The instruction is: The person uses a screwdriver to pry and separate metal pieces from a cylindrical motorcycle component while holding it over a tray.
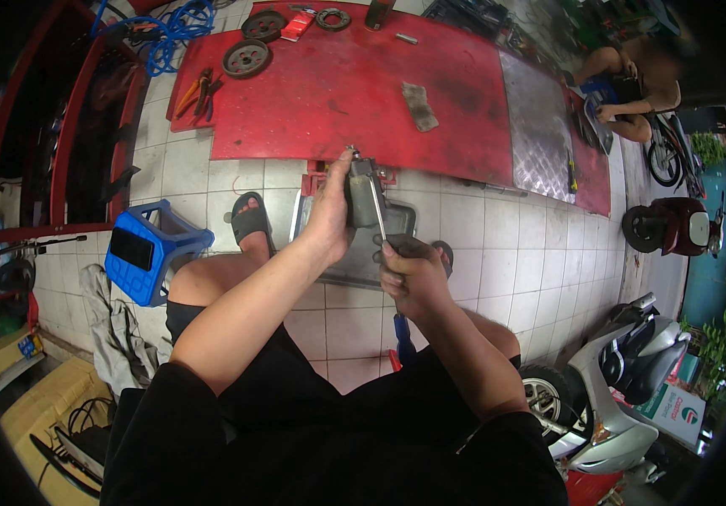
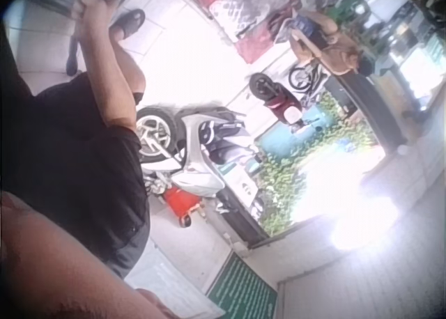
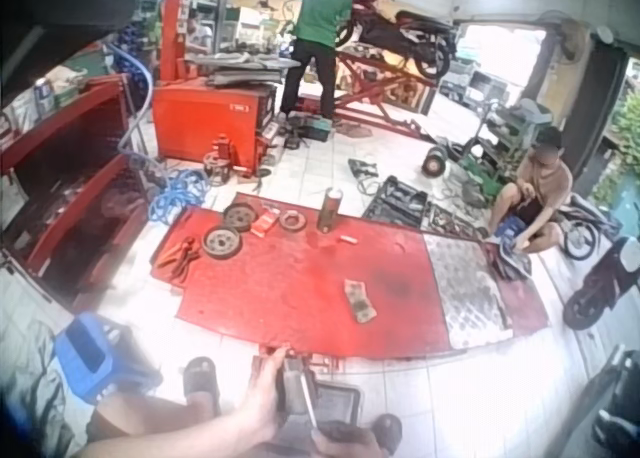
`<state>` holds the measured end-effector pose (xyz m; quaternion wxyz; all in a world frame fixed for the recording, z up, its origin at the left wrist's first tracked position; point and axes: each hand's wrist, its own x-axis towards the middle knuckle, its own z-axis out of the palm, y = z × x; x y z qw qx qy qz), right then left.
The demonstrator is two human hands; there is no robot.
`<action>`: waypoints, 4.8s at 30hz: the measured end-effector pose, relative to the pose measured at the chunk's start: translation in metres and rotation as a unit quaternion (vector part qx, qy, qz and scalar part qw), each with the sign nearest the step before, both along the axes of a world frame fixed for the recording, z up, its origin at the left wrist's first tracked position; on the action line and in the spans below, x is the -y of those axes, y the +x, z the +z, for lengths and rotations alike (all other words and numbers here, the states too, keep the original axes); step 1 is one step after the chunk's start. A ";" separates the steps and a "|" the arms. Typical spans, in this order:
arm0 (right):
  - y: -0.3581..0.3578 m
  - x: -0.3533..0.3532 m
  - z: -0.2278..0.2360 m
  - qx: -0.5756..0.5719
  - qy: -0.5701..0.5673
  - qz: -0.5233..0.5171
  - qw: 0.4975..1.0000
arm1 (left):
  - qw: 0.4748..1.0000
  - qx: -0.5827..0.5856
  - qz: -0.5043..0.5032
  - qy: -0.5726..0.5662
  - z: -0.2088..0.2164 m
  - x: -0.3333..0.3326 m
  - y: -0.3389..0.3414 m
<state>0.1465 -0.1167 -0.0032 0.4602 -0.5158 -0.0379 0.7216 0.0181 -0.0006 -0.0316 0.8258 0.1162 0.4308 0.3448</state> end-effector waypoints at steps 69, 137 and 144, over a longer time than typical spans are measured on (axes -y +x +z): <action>0.047 0.009 0.035 0.537 0.354 0.256 0.722 | 0.975 0.074 0.200 -0.065 0.006 -0.041 -0.043; 0.055 0.021 0.023 0.633 0.331 0.144 0.685 | 0.983 0.084 0.162 -0.027 -0.015 -0.029 -0.031; 0.047 0.008 0.015 0.615 0.335 0.147 0.699 | 0.977 0.125 0.169 -0.046 -0.025 -0.043 -0.043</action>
